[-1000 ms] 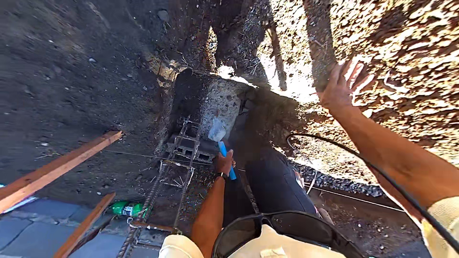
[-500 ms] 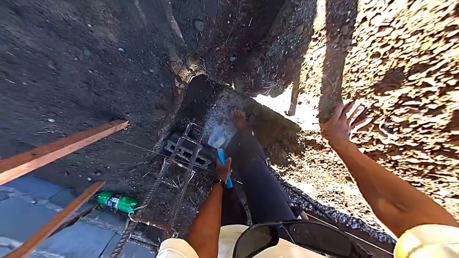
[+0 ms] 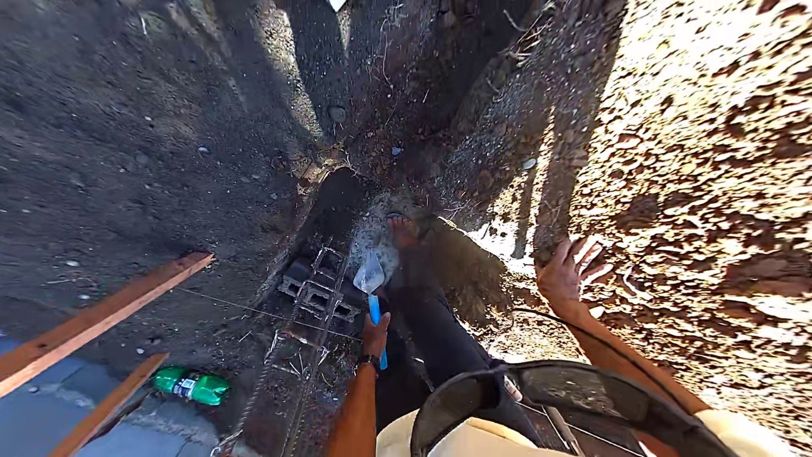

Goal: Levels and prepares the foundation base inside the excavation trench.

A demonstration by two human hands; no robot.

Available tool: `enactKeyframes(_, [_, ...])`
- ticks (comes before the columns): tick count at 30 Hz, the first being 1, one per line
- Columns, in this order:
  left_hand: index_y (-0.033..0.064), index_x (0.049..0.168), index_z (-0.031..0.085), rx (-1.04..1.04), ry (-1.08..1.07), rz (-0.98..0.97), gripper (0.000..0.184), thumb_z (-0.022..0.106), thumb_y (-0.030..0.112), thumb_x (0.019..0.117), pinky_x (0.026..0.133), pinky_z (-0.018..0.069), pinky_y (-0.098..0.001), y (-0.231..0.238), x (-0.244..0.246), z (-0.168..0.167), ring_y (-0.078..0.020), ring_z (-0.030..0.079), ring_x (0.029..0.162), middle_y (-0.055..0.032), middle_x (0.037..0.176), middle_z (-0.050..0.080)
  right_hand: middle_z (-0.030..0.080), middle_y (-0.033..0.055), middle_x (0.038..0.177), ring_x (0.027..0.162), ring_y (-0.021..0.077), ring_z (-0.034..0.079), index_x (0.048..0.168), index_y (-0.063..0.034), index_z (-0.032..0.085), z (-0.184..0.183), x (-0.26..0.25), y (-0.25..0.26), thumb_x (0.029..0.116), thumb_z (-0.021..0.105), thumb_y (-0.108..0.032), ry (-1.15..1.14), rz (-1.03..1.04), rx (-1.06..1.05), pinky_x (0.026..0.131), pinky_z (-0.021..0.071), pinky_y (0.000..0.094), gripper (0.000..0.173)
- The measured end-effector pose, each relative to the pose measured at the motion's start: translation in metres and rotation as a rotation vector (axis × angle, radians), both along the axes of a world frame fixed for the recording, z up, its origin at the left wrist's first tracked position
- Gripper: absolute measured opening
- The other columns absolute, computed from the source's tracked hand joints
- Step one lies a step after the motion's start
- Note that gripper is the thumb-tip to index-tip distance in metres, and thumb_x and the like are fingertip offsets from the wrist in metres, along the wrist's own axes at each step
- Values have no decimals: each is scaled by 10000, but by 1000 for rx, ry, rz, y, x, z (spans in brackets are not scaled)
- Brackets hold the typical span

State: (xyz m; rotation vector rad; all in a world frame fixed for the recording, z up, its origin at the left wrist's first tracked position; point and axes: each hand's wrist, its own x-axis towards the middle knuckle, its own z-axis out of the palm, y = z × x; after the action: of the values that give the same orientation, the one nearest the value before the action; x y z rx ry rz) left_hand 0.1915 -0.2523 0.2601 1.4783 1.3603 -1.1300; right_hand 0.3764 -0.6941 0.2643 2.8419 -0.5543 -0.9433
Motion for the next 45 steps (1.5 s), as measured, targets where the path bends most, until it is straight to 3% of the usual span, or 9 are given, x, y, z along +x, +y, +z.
enactKeyframes(3, [31,1500,407,8,23,-43,740,669,480,974,890,568,-530,6,8,11,-340,686,990,-242,1150,674,236,325,1647,1542,511,191,1645,-33,168,0,0,1,1028,535,-389,8,10,-28,1195,82,779,801])
enactKeyframes(9, [19,1462,475,29,12,-108,722,682,492,958,912,553,-550,26,23,22,-344,680,1009,-239,1154,680,18,326,1686,1548,555,10,1641,-20,165,40,30,11,851,818,-417,180,-85,74,1159,36,823,1100])
enactKeyframes(14, [38,1499,437,21,35,-131,726,667,482,972,879,562,-546,48,39,30,-338,687,956,-228,1116,689,241,371,1619,1517,550,208,1536,72,371,84,119,31,1007,599,-462,34,-50,142,1216,190,702,786])
enactKeyframes(16, [52,1520,417,18,56,-137,741,655,497,976,888,560,-548,54,42,33,-341,689,968,-227,1119,691,205,378,1627,1523,541,198,1550,86,320,83,162,34,1010,624,-379,-60,-15,196,1232,208,664,775])
enactKeyframes(20, [41,1506,436,33,68,-164,736,659,499,973,894,545,-562,68,39,33,-355,676,990,-237,1142,682,64,353,1670,1549,534,102,1631,22,100,65,213,37,907,771,-355,-144,62,218,1228,163,704,1057])
enactKeyframes(26, [35,1437,515,31,120,-218,678,657,508,972,879,548,-558,79,49,28,-352,683,963,-231,1109,690,10,343,1678,1555,535,47,1630,33,59,24,214,28,768,904,-406,-65,112,184,1217,162,728,1284])
enactKeyframes(31, [34,1452,488,41,125,-208,690,646,511,979,866,550,-552,81,63,22,-348,679,952,-228,1107,684,1,356,1672,1550,547,29,1628,35,22,12,207,27,780,890,-347,-131,121,183,1227,150,706,1272])
enactKeyframes(35, [25,1469,488,114,110,-229,700,662,488,974,984,512,-584,76,72,24,-379,660,1120,-246,1204,679,-47,350,1673,1550,548,6,1630,25,-5,10,209,26,774,898,-304,-105,87,199,1222,140,718,1287])
enactKeyframes(45, [13,1486,459,101,137,-273,721,659,484,978,1000,498,-605,76,69,21,-408,640,1159,-273,1240,655,-87,314,1686,1548,547,73,1637,-20,-73,5,213,24,768,910,-292,-14,-14,204,1174,265,735,1340])
